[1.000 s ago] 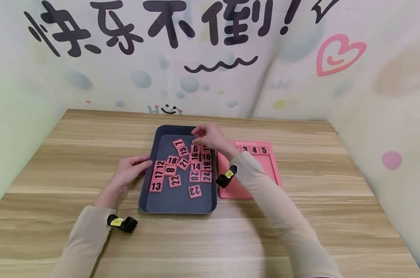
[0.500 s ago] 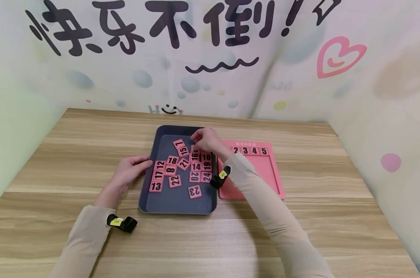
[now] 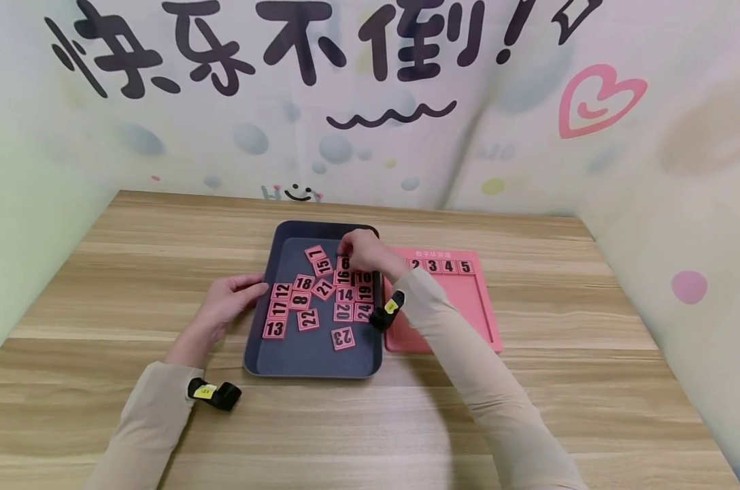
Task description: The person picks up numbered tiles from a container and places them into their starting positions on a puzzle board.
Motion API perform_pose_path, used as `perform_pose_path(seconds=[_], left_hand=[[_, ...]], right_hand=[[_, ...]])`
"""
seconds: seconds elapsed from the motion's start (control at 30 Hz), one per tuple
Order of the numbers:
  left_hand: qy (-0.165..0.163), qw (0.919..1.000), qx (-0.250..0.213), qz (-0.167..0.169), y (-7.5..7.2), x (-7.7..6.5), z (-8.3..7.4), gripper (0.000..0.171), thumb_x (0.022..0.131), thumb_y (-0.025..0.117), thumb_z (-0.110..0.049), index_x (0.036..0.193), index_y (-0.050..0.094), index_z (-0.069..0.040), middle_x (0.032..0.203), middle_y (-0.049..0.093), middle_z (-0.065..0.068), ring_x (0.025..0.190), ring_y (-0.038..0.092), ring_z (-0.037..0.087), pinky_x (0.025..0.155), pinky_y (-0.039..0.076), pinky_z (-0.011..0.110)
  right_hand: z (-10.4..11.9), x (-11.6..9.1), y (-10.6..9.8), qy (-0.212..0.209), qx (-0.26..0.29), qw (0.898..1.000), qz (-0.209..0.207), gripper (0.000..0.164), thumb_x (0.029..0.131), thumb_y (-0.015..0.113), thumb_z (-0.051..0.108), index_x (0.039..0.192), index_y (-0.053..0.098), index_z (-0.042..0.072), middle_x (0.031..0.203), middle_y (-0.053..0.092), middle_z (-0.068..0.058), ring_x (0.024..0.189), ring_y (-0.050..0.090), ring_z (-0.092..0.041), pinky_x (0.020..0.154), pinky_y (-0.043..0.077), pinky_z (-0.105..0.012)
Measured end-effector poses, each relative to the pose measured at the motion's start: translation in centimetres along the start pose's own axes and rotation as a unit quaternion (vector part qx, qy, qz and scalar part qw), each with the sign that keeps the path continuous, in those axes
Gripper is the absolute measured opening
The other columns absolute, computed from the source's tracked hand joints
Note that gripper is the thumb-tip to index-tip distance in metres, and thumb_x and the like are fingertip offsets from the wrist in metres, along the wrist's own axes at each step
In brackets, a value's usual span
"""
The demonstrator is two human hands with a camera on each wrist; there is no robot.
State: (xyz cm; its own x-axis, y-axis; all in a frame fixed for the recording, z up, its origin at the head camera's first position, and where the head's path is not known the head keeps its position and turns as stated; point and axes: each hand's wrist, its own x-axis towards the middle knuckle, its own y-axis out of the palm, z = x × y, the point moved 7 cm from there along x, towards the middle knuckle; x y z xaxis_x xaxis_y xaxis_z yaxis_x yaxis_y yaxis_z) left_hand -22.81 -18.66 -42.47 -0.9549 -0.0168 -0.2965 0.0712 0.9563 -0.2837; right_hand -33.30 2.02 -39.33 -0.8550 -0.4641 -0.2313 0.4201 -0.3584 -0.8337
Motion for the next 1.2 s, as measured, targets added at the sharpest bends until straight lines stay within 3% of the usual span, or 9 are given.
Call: perform_pose_path(seconds=[0.37,0.6,0.87,1.2], left_hand=[[-0.005,1.0,0.002,0.002,0.1,0.0,0.0,0.047,0.095,0.055,-0.02,0.134,0.047,0.004,0.136,0.047,0.023,0.124,0.044,0.029,0.101,0.038,0.038],[-0.005,1.0,0.001,0.001,0.0,0.0,0.0,0.047,0.094,0.055,-0.02,0.134,0.047,0.004,0.135,0.047,0.022,0.123,0.044,0.028,0.096,0.042,0.03],[-0.007,1.0,-0.005,0.002,0.0,0.0,0.2,0.048,0.094,0.056,-0.02,0.135,0.047,0.004,0.136,0.047,0.022,0.125,0.042,0.029,0.102,0.037,0.038],[-0.006,1.0,0.004,0.001,0.0,0.1,0.2,0.047,0.095,0.055,-0.021,0.135,0.047,0.003,0.136,0.047,0.022,0.124,0.044,0.028,0.099,0.04,0.036]], right_hand=[[0.4,0.0,-0.1,-0.03,-0.031,0.999,0.017,0.034,0.079,0.073,0.005,0.111,0.065,0.004,0.1,0.063,-0.009,0.085,0.055,-0.018,0.071,0.049,-0.028],[0.6,0.2,0.1,-0.038,-0.048,0.998,0.015,0.032,0.079,0.073,0.008,0.11,0.065,0.005,0.102,0.064,-0.008,0.088,0.056,-0.018,0.075,0.05,-0.029],[0.8,-0.1,-0.2,-0.044,-0.006,0.999,-0.002,0.034,0.081,0.071,0.007,0.114,0.065,0.003,0.103,0.064,-0.008,0.088,0.056,-0.018,0.077,0.049,-0.028],[1.7,-2.5,-2.4,-0.116,0.027,0.993,-0.014,0.036,0.082,0.066,0.003,0.118,0.062,0.002,0.108,0.062,-0.008,0.091,0.052,-0.02,0.079,0.047,-0.03]])
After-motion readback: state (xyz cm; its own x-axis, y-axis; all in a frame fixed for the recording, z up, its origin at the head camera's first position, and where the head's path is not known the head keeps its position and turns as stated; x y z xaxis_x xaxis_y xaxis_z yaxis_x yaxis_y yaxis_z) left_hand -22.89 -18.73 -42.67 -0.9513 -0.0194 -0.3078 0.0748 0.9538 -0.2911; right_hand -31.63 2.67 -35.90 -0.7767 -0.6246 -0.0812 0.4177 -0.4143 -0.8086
